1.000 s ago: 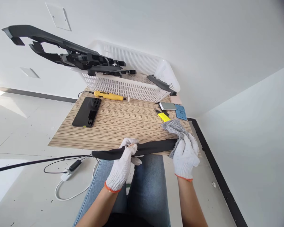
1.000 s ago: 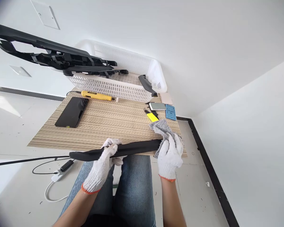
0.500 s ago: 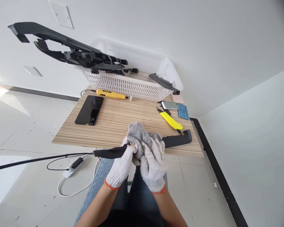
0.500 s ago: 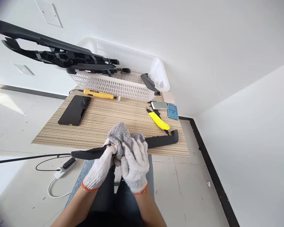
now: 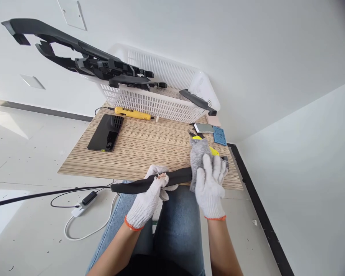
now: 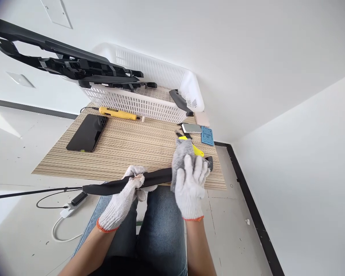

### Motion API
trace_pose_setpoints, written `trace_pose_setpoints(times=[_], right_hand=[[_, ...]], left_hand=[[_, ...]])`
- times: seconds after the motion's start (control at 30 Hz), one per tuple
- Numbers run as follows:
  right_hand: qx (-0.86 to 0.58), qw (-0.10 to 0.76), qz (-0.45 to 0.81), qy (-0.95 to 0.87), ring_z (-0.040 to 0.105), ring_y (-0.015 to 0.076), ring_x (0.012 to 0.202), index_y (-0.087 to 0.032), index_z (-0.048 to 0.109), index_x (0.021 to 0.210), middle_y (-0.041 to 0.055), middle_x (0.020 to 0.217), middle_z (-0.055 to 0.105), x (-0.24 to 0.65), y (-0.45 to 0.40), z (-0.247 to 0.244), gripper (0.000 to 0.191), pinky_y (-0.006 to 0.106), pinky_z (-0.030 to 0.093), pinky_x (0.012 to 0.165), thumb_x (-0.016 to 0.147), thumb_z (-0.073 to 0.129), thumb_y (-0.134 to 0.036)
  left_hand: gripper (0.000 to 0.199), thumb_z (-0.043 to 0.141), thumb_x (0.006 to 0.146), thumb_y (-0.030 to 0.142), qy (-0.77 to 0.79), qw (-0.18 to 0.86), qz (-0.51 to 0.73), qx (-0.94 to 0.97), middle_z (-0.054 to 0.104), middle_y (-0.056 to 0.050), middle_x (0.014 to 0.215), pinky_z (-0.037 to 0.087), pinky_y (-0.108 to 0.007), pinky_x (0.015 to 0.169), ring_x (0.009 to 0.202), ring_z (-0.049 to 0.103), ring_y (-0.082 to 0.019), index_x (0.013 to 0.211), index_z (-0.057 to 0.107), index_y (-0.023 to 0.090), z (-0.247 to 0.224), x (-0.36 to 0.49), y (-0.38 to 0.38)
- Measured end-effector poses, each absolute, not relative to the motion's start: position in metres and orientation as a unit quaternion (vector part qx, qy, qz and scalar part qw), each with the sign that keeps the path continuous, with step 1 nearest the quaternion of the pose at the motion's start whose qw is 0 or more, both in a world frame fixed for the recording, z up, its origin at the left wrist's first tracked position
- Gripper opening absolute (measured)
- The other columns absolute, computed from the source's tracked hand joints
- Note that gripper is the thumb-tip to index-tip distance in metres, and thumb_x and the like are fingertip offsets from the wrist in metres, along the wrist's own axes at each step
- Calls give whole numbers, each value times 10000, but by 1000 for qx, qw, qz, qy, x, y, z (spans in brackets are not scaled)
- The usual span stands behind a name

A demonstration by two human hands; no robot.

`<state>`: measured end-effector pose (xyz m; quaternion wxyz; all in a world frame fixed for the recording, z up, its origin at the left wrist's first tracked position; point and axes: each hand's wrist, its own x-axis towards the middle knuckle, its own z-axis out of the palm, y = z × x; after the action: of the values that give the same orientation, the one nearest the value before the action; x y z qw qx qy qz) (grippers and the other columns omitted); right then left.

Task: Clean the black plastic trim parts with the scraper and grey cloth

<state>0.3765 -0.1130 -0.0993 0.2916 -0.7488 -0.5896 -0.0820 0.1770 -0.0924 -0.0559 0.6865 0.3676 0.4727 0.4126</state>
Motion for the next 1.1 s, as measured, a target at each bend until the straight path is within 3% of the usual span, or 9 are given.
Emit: trace_pose_setpoints(times=[0.1,0.3,0.5,0.77,0.97,1.1], right_hand=[[-703,277,-70,-651,158,425,1585,-276,473,1566,140,1700,277,335,-115,-86,519,767,180,1207,1063,428,-395],[-658,275,-42,-700,250,390,1559,-304,556,1505,107,1646,385,303,-112,-69,456,714,171,1237,1063,464,-370],[-707,291,-55,-642,283,370,1546,-335,614,1449,77,1633,409,360,-99,-85,446,702,213,1231,1064,430,-465],[-768,317,-92,-549,353,362,1496,-257,610,1441,147,1548,485,434,-104,-100,490,680,271,1213,1063,358,-439],[-724,301,-75,-616,331,370,1515,-289,674,1367,88,1559,504,381,-111,-87,415,706,220,1228,1055,423,-399],[-654,298,-51,-694,380,310,1505,-331,683,1357,19,1523,570,328,-113,-70,360,633,166,1281,1058,487,-375]], left_hand=[[242,625,853,432,463,687,422,368,607,54,638,427,-201,467,440,537,-96,919,513,228,-58,177,-91],[264,613,849,462,447,677,446,379,550,70,508,377,-190,426,400,471,-94,857,490,228,-56,176,-89],[275,594,839,469,496,671,407,372,658,13,575,383,-192,429,418,528,-109,922,507,221,-53,175,-90],[206,590,805,406,455,696,428,355,578,57,525,342,-186,403,401,521,-108,870,500,233,-51,175,-91],[205,586,808,410,452,698,427,354,589,46,496,320,-184,386,381,510,-114,868,503,231,-55,174,-90],[226,607,825,415,452,699,431,348,595,56,522,321,-178,376,394,533,-118,876,475,239,-64,173,-91]])
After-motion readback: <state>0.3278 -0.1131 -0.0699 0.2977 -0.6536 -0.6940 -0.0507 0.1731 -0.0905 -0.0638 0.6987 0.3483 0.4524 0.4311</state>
